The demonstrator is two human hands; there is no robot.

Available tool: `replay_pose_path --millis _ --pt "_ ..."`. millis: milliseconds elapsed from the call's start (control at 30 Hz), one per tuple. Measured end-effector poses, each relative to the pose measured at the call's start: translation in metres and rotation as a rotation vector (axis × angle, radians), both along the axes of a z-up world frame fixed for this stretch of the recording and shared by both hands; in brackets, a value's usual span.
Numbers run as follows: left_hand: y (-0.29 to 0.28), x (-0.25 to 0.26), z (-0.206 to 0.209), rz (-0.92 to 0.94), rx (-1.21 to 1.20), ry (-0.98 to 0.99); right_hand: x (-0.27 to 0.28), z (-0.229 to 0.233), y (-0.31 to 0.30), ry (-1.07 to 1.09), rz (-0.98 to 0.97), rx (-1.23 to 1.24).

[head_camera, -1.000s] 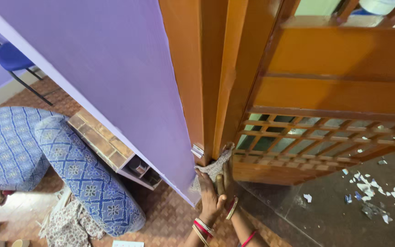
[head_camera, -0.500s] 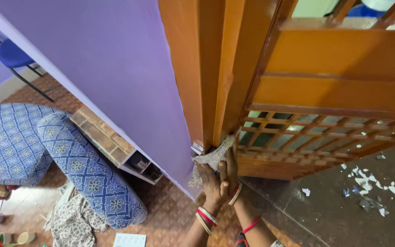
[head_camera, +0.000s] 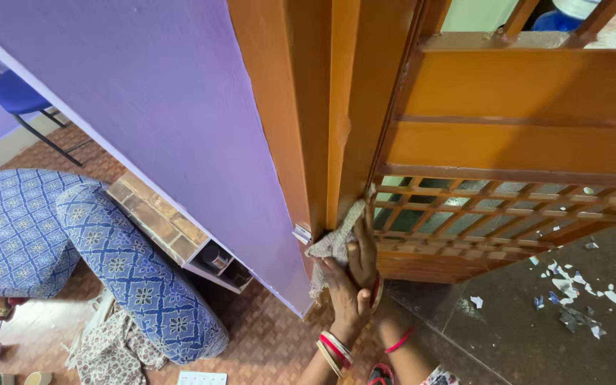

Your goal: The person wipes the surface of a carved wooden door and its frame with a cloth, moving the cloth over the wooden panels and the metal latch.

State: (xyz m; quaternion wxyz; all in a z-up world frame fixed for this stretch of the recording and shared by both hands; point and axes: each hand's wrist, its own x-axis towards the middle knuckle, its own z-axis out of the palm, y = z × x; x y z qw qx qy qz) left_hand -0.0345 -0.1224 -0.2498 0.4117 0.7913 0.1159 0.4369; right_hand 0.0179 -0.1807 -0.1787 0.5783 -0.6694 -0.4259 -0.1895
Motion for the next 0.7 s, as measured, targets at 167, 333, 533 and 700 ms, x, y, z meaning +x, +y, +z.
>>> replay_pose_path --millis 167,333,533,700 --pt "-0.005 0.008 0.015 0.062 0.013 -0.048 0.015 -0.016 -0.008 0.009 -0.051 -0.011" --pt "-0.004 -0.001 -0.025 0.093 0.044 0.148 0.001 -0.107 -0.019 0.239 -0.014 -0.106" --pt "-0.011 -0.005 0.009 0.055 0.013 0.100 0.010 -0.094 -0.020 0.265 0.021 -0.111" --pt "-0.006 -0.001 0.055 0.084 0.158 0.081 0.025 -0.033 0.007 -0.307 -0.382 -0.547"
